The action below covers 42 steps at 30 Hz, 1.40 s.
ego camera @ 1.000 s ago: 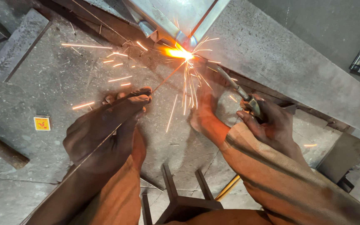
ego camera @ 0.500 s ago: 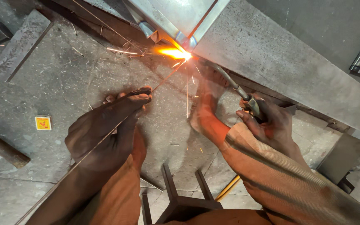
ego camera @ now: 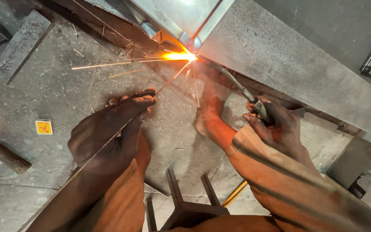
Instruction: The person welds metal sheets together by using a torch to heat the joints and applying a filler rod. They use pliers to hold the metal pieces and move them into position as the welding progresses.
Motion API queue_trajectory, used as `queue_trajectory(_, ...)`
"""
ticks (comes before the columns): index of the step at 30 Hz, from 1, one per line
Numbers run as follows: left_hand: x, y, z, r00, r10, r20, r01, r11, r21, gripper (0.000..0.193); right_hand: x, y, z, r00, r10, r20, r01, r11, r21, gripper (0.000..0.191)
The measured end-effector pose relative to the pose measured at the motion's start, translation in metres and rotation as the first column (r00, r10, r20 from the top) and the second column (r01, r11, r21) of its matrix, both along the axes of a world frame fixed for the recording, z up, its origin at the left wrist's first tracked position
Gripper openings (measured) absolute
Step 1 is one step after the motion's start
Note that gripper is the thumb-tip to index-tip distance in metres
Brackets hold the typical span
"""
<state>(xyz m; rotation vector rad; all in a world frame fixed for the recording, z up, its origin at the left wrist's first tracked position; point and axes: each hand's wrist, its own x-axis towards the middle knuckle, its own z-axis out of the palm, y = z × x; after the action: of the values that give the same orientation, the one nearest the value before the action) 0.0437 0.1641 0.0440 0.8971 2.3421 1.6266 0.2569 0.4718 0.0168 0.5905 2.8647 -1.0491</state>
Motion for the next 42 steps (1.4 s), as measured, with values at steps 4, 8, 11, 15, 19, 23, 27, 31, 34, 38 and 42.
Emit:
queue_trajectory(4,0.003,-0.004,-0.005,1.0,-0.007,0.015,0.007,1.0,-0.026,0.021,0.001,0.002,-0.001,1.0,0.012,0.006,-0.012,1.0,0.023,0.042)
queue_trajectory(8,0.005,-0.008,-0.009,1.0,0.0,0.001,0.0,0.997,-0.072,0.022,0.001,0.001,-0.001,1.0,0.011,0.016,-0.012,0.999,0.038,0.042)
queue_trajectory(11,0.003,-0.006,-0.007,1.0,-0.005,-0.016,0.003,0.997,-0.072,0.023,0.001,0.0,0.0,1.0,-0.003,0.003,0.003,1.0,0.015,0.04)
queue_trajectory(15,-0.001,0.0,0.0,1.0,-0.012,-0.004,0.011,0.999,-0.036,0.022,0.0,0.0,-0.001,1.0,0.009,-0.009,-0.009,1.0,0.014,0.038)
queue_trajectory(19,-0.004,0.005,0.002,1.0,0.003,-0.006,-0.004,1.0,-0.027,0.018,0.003,0.002,-0.002,0.999,-0.015,0.03,0.014,1.0,0.024,0.04)
queue_trajectory(23,0.003,-0.006,-0.005,0.986,0.099,0.132,-0.09,0.993,-0.069,0.012,0.006,0.003,-0.004,1.0,-0.006,-0.018,0.006,1.0,-0.026,0.043)
queue_trajectory(27,0.009,-0.048,-0.033,0.937,0.324,0.132,-0.299,0.937,-0.18,0.012,0.009,0.008,-0.006,1.0,0.011,0.002,-0.011,1.0,-0.004,0.034)
queue_trajectory(31,-0.01,-0.099,-0.102,0.341,0.185,0.922,-0.798,0.575,0.18,0.014,0.014,0.023,0.006,0.998,-0.062,0.003,0.062,0.997,0.052,0.033)
queue_trajectory(34,-0.028,-0.123,-0.136,0.029,-0.021,0.999,-0.94,0.34,0.034,0.024,0.016,0.038,0.023,0.89,-0.451,0.067,0.44,0.808,-0.392,0.04)
queue_trajectory(38,-0.048,-0.11,-0.114,0.195,0.179,0.964,-0.728,0.685,0.02,0.029,0.013,0.061,0.051,0.912,-0.374,-0.17,0.384,0.923,0.027,0.034)
queue_trajectory(42,-0.102,-0.038,-0.041,0.479,0.406,0.778,-0.428,0.882,-0.197,0.046,0.011,0.069,0.067,0.8,-0.585,-0.132,0.598,0.795,0.099,0.032)
